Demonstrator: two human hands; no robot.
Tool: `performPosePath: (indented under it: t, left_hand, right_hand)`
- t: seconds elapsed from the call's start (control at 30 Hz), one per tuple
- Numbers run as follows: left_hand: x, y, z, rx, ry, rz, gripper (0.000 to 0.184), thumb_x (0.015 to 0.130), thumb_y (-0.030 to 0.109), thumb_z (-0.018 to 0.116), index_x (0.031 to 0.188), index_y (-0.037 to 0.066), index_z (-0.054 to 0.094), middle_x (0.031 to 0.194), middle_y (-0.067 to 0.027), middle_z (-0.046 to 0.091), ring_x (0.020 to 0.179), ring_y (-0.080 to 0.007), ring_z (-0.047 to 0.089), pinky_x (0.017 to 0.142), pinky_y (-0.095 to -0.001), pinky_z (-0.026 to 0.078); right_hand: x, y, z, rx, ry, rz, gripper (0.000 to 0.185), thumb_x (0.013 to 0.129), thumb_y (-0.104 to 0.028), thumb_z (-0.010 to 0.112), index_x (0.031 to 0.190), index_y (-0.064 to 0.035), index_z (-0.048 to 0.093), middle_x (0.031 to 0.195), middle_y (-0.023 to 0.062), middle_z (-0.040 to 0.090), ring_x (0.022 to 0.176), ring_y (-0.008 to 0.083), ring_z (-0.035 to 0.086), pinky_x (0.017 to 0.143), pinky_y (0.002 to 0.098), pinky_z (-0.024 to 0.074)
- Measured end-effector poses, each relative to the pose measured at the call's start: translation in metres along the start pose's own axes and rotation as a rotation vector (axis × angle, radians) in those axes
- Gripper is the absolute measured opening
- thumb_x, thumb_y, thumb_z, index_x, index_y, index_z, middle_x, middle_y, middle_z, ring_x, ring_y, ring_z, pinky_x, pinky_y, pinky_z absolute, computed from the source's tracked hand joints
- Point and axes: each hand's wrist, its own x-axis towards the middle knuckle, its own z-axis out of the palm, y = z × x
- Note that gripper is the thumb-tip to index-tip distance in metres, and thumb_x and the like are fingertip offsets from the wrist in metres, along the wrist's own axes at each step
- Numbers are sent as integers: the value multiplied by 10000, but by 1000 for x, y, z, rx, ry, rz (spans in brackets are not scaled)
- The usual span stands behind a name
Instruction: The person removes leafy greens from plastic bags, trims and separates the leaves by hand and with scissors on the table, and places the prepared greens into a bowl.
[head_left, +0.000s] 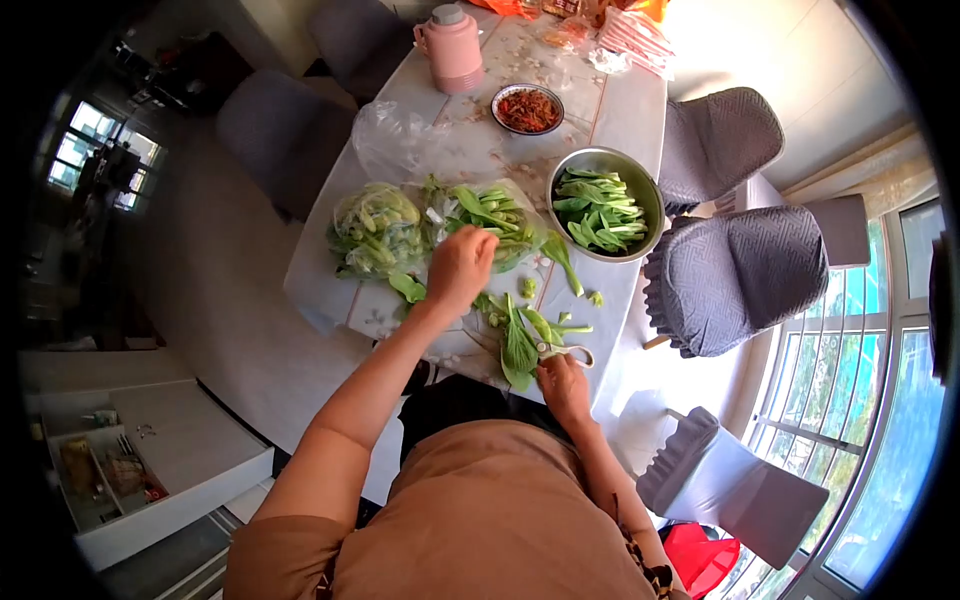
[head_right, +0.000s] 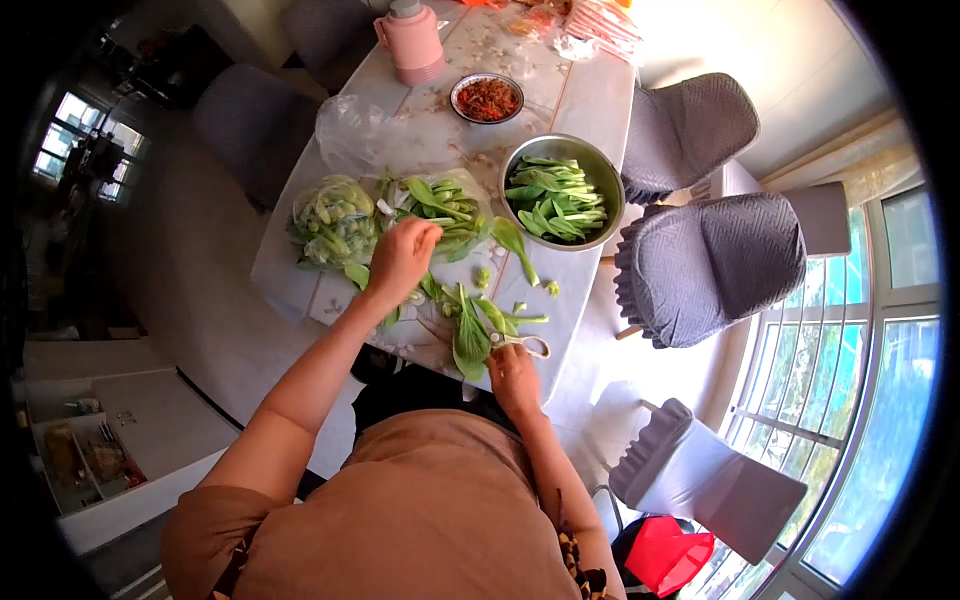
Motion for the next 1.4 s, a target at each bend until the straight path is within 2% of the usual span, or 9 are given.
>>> performPosePath:
  t: [0.1, 0.23, 0.43, 0.57, 0.7, 0.87, 1.0, 1.17, 1.4]
  left_hand:
    - [34, -24, 26, 76, 86, 152, 132, 918, 115, 620, 971, 33, 710, 953, -141, 684, 911, -330, 654, 792, -429, 529]
    - [60, -47, 61, 311, -164, 73, 221, 851, 91, 724, 1072, 77, 734, 1021, -114, 662, 1036, -315, 620, 871, -453, 515]
    - [67, -47, 63, 568, -219, 202, 241, 776, 107, 802, 1010, 114, 745, 979, -67, 605, 1034, -270, 584, 892, -421, 469]
    - [67, -44, 50, 457, -141, 252, 199, 798, 101, 792, 974, 87, 701, 950, -75, 614, 996, -288, 607, 868, -433, 478]
    - [72, -54, 43, -22, 166, 150, 200, 880, 109, 716, 1051, 62, 622, 1019, -107, 658, 929, -327, 650, 809, -430, 517]
    - [58, -10, -31, -969, 375, -315, 221, 985, 181, 642, 1139, 40, 567, 1045, -72, 640, 1043, -197, 610, 922, -350, 483]
    - [17, -2, -76, -1618, 185, -457, 233, 1000, 210, 615, 1188, 74, 599, 1118, -60, 633, 1064, -195, 591, 948, -353, 471]
    - [-38, 8, -87, -1884, 113, -635, 314, 1007, 199, 602, 1257, 11, 581, 1132, -100, 636, 1126, -246, 595, 1062, -376, 477]
    - [-73, -14, -55, -2059, 135, -614, 304, 1013, 190, 585, 1230, -22, 585, 1129, -124, 645, 1085, -257, 620, 1064, -379, 483]
  right_hand:
    - [-22, 28, 1, -266, 103, 21, 174, 854, -108, 715, 991, -40, 633, 971, 167, 602, 911, 355, 611, 779, 452, 511]
    - [-24, 44, -2, -352, 105, 50, 229, 804, -123, 739, 999, -54, 642, 1036, 170, 592, 1002, 381, 575, 826, 477, 510]
    - [-17, 44, 1, -353, 13, 64, 336, 798, -167, 772, 1072, -49, 617, 1055, 172, 590, 1007, 377, 574, 841, 465, 507]
    - [-14, 36, -6, -364, -48, 45, 380, 795, -206, 785, 1092, -51, 607, 1086, 170, 584, 1032, 374, 567, 863, 464, 498]
    - [-11, 40, -4, -391, -58, -5, 400, 792, -218, 784, 1118, -69, 608, 1164, 146, 571, 1091, 351, 541, 885, 469, 476]
    - [-6, 33, -8, -471, -10, -38, 389, 793, -215, 779, 1128, -86, 629, 1268, 117, 547, 1181, 330, 503, 945, 469, 441]
    - [-4, 25, -11, -480, -30, -27, 376, 774, -228, 800, 1094, -88, 663, 1289, 126, 542, 1203, 345, 496, 982, 470, 427]
    - [-1, 45, -1, -513, 13, -133, 292, 703, -142, 804, 969, -117, 686, 1216, 122, 585, 1151, 338, 517, 926, 462, 457]
    - [-3, 32, -6, -528, -11, -87, 290, 684, -88, 781, 955, -108, 677, 1226, 130, 579, 1141, 345, 529, 878, 463, 489]
